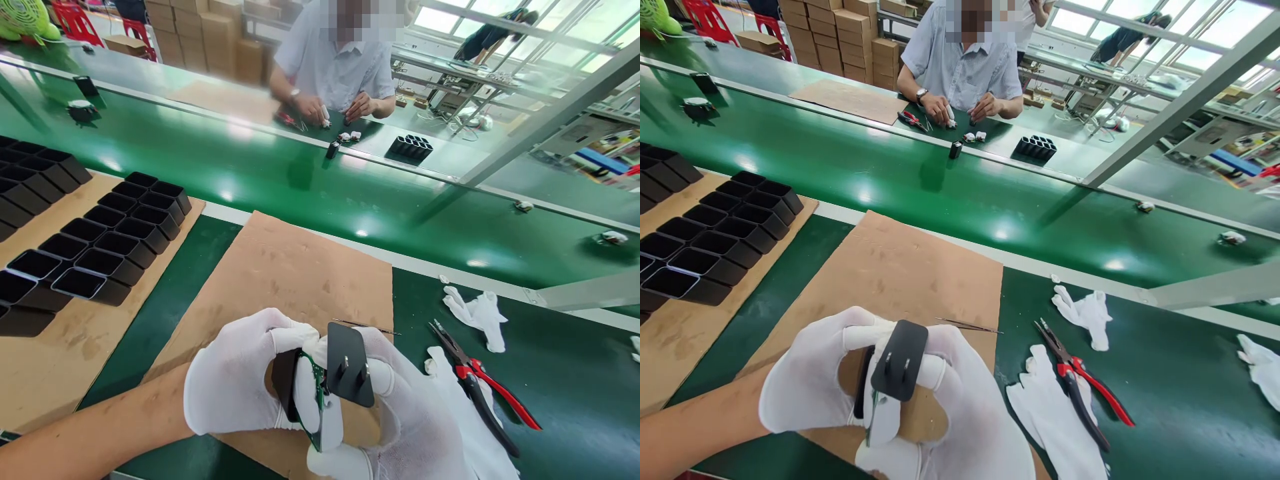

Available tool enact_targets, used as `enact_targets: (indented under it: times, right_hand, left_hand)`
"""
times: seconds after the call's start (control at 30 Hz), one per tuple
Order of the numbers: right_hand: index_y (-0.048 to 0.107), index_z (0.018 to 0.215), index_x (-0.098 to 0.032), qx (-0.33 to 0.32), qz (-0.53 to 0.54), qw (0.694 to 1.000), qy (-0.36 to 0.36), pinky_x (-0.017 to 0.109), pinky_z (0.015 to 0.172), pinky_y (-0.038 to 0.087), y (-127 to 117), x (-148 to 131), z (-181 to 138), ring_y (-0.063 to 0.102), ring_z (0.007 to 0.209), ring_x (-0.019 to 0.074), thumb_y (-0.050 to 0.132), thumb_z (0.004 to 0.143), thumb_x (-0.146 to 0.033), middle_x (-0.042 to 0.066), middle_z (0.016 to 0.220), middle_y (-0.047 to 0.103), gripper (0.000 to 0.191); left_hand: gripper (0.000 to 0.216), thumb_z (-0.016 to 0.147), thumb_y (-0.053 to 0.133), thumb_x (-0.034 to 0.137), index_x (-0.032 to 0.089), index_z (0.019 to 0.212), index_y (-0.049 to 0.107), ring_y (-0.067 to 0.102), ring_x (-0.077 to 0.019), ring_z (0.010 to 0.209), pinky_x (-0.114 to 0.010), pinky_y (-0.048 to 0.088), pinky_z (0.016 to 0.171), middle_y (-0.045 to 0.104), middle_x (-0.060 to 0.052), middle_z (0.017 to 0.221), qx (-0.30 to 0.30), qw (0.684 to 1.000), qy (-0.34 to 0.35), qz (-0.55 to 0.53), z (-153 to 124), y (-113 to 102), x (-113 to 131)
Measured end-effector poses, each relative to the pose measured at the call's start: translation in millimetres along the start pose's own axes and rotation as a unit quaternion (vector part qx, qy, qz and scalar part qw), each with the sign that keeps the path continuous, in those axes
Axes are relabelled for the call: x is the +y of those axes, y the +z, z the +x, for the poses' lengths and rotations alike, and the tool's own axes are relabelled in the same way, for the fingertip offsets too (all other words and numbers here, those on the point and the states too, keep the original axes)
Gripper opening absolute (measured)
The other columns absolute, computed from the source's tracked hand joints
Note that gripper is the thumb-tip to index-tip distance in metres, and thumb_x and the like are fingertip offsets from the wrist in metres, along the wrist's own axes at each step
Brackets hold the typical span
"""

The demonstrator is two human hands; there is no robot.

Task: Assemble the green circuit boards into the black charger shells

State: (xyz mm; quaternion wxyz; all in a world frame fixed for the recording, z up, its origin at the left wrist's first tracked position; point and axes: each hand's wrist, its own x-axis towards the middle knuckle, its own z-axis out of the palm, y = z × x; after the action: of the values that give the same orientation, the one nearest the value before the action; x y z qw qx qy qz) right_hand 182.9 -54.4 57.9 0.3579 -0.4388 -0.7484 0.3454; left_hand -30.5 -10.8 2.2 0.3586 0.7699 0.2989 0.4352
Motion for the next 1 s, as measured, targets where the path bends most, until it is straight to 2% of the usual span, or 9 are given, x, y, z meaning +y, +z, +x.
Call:
enact_targets:
  times: [0.1,0.2,0.37,0.5,0.67,0.9,1.0]
  right_hand:
    - [0.060,0.136,-0.032,-0.011,0.015,1.000,0.006,0.029,0.087,0.067,1,0,-1,0.075,0.104,0.0239,0.090,0.080,-0.024,0.006,0.119,0.069,0.064]
    - [0.061,0.135,-0.031,-0.005,0.008,1.000,0.000,0.027,0.085,0.066,1,-1,1,0.075,0.096,0.0210,0.092,0.078,-0.022,0.005,0.115,0.069,0.065]
    - [0.069,0.110,-0.029,0.033,0.001,0.999,-0.032,0.025,0.082,0.066,3,-6,8,0.074,0.088,0.0182,0.092,0.079,-0.026,0.002,0.104,0.070,0.039]
    - [0.072,0.102,-0.029,0.022,0.006,1.000,-0.015,0.025,0.081,0.066,3,-8,9,0.075,0.085,0.0181,0.092,0.077,-0.023,0.002,0.105,0.071,0.033]
    - [0.071,0.110,-0.031,0.029,0.021,0.999,-0.014,0.025,0.082,0.067,3,-8,9,0.077,0.090,0.0206,0.093,0.075,-0.021,0.001,0.106,0.072,0.042]
    - [0.072,0.111,-0.030,0.036,-0.013,0.999,-0.019,0.026,0.084,0.067,4,-7,10,0.077,0.095,0.0222,0.091,0.078,-0.025,0.002,0.106,0.073,0.038]
    - [0.071,0.117,-0.031,0.042,-0.027,0.998,-0.030,0.026,0.085,0.066,6,-5,10,0.075,0.097,0.0214,0.091,0.079,-0.028,0.002,0.109,0.071,0.044]
  left_hand:
    - [0.063,0.068,0.095,0.032,0.028,0.123,0.064,0.080,-0.0223,0.091,-0.028,0.065,0.084,0.078,-0.003,0.107,-0.003,1.000,0.006,0.007,0,0,-1]
    - [0.062,0.068,0.095,0.033,0.028,0.122,0.064,0.080,-0.0223,0.089,-0.029,0.066,0.082,0.078,-0.003,0.106,0.000,1.000,0.005,0.018,0,0,-1]
    - [0.061,0.069,0.094,0.035,0.027,0.122,0.064,0.081,-0.0230,0.090,-0.030,0.066,0.082,0.078,-0.004,0.107,-0.006,1.000,0.000,0.022,0,-1,-1]
    - [0.060,0.070,0.094,0.033,0.028,0.121,0.065,0.081,-0.0231,0.090,-0.030,0.066,0.083,0.078,-0.004,0.107,-0.008,1.000,-0.007,0.017,1,-2,0]
    - [0.059,0.072,0.093,0.030,0.029,0.123,0.064,0.081,-0.0209,0.093,-0.025,0.065,0.085,0.078,-0.003,0.108,0.004,1.000,0.000,-0.001,3,-2,3]
    - [0.066,0.064,0.096,0.023,0.030,0.121,0.065,0.080,-0.0181,0.093,-0.021,0.063,0.087,0.078,0.001,0.107,0.015,1.000,0.003,-0.007,2,1,3]
    - [0.068,0.062,0.096,0.020,0.030,0.122,0.065,0.080,-0.0181,0.092,-0.021,0.064,0.086,0.079,0.001,0.107,0.019,1.000,0.004,0.001,2,2,4]
